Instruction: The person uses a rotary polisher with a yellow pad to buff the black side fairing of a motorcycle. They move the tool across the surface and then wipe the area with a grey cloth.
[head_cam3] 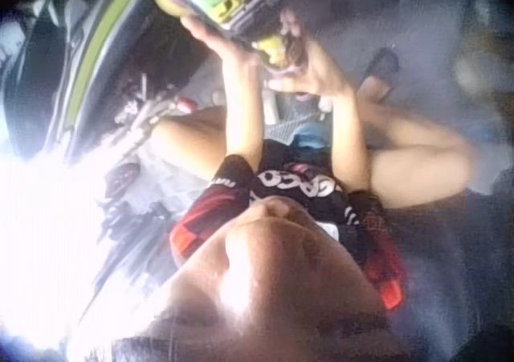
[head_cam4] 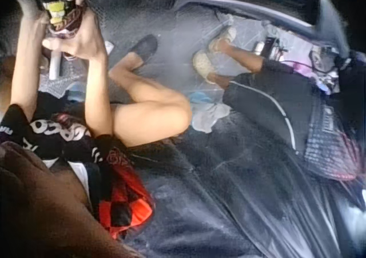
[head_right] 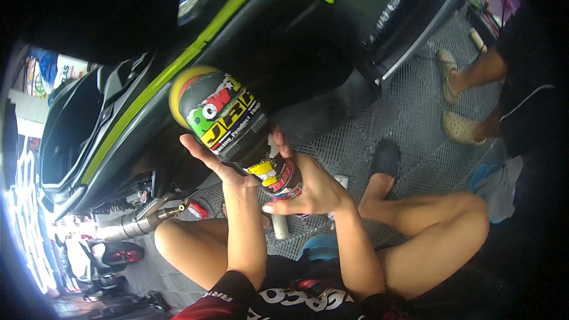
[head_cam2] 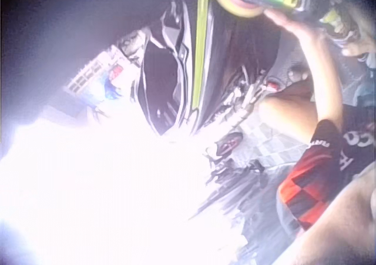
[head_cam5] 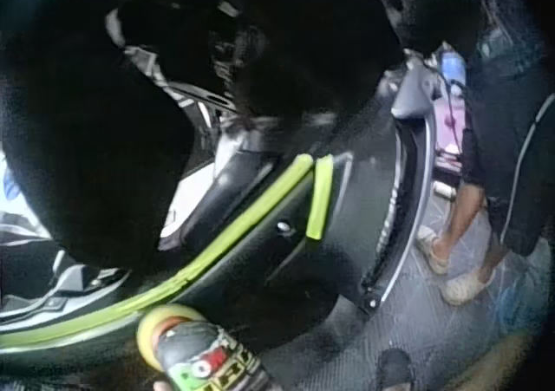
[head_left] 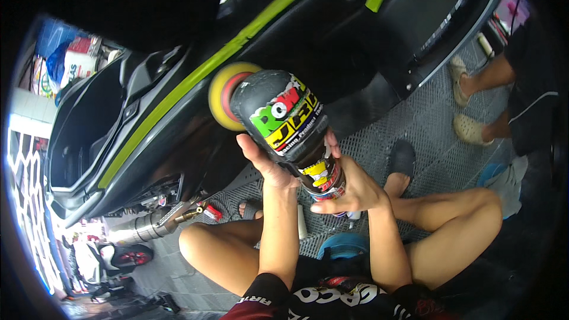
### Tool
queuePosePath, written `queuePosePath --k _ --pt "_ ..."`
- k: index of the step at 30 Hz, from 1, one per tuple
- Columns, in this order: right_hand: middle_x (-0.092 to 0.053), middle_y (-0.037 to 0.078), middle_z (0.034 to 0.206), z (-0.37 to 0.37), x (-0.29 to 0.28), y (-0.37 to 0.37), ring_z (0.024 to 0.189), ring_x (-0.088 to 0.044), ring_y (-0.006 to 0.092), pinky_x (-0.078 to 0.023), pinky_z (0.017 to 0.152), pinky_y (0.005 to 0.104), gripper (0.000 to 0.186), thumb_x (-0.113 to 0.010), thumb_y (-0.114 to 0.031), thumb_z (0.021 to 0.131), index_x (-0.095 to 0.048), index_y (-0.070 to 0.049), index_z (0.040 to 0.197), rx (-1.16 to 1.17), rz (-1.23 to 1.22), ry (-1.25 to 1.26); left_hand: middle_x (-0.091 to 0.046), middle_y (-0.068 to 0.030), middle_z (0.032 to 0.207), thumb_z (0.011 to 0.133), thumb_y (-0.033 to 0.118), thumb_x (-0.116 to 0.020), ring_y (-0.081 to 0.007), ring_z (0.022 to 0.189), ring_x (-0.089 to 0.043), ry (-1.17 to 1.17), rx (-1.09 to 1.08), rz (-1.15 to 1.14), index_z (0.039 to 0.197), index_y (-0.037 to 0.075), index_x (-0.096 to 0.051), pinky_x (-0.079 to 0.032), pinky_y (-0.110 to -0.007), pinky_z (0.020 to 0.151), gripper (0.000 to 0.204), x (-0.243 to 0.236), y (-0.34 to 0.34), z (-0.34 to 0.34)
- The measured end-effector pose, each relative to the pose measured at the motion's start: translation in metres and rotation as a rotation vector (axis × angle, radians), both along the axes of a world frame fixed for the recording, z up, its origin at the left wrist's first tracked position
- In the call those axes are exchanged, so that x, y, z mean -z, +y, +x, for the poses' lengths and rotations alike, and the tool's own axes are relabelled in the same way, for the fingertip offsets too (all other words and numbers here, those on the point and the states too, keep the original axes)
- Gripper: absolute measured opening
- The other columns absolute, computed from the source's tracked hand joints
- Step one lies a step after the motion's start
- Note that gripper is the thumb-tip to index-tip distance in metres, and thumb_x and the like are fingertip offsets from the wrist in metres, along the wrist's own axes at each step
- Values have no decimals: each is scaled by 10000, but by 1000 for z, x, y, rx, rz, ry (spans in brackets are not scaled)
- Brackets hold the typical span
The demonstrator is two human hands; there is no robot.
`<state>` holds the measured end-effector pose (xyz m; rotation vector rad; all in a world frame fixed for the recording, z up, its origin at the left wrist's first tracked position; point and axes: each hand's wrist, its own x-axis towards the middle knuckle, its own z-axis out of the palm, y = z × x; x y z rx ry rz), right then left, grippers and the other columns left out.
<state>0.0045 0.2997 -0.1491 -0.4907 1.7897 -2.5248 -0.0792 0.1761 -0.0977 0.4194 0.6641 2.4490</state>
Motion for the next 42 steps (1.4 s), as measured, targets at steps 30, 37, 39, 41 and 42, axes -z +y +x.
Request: queuePosePath --k 30,37,39,41,42 --pt "-687 148 865 27 -136 -29 724 -719 251 -622 678 370 553 -801 -111 721 -535 17 1189 85 320 -454 -687 -141 839 910 454 -677 -205 686 -701 56 -235 121 1095 -29 -622 -589 -316 636 520 -81 -38 19" --pt "-687 149 897 24 -139 -45 751 -724 260 -623 706 385 589 -801 -94 722 -514 16 1224 86 311 -465 -683 -134 829 902 461 -684 -191 679 -691 53 -226 99 1104 -27 -623 -587 -317 639 532 -93 -59 18" --pt "-687 151 909 26 -141 -38 761 -724 256 -623 709 384 620 -815 -95 725 -490 7 1244 -2 336 -397 -679 -131 830 905 454 -680 -196 684 -693 110 -357 126 1117 -28 -619 -590 -319 651 530 -90 -58 29" --pt "-683 151 904 28 -146 -43 773 -724 252 -622 712 383 652 -832 -86 722 -468 2 1256 19 394 -371 -680 -134 852 890 441 -684 -198 699 -694 84 -272 194 1167 -35 -605 -595 -325 667 557 -89 -60 27" --pt "-680 153 920 31 -145 -51 782 -723 255 -624 720 381 676 -832 -80 724 -453 -1 1278 118 394 -445 -682 -138 862 877 438 -691 -198 704 -695 70 -185 220 1187 -40 -600 -598 -327 673 577 -86 -62 19"
